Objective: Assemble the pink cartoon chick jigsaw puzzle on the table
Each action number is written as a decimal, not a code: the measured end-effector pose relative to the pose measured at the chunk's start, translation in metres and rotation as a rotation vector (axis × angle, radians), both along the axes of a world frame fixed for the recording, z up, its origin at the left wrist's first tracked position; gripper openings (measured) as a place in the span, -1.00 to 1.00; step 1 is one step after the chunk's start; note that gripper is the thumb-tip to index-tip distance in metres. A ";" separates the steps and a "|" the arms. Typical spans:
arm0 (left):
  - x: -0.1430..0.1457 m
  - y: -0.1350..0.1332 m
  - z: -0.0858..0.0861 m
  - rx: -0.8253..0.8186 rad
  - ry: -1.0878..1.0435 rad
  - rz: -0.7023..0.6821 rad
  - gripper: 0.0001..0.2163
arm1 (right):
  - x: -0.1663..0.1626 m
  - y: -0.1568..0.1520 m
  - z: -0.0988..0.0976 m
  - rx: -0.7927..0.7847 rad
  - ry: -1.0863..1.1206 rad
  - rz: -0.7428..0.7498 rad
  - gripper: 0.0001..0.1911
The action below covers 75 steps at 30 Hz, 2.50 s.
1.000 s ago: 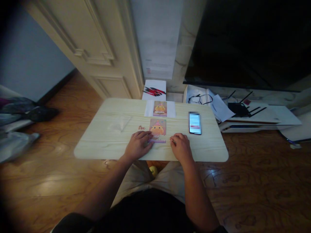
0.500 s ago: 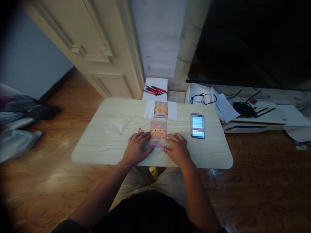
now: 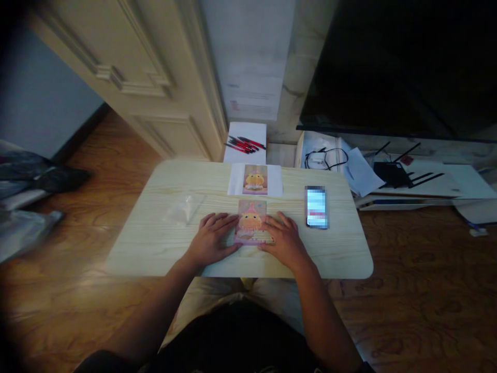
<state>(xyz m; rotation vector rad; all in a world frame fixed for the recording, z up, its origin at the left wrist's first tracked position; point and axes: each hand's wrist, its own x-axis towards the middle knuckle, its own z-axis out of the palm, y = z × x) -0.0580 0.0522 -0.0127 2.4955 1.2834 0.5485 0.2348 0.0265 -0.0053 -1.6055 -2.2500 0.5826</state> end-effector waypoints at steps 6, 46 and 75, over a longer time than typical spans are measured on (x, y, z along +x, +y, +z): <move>0.000 -0.002 0.001 -0.016 -0.017 -0.007 -0.39 | 0.001 -0.003 -0.003 0.018 0.012 0.001 -0.39; 0.034 -0.001 0.003 0.032 -0.010 -0.027 -0.31 | -0.025 -0.005 0.008 0.055 0.044 0.039 -0.31; 0.032 0.004 0.017 0.029 -0.078 -0.097 -0.28 | -0.024 -0.011 0.019 0.156 0.176 0.043 -0.33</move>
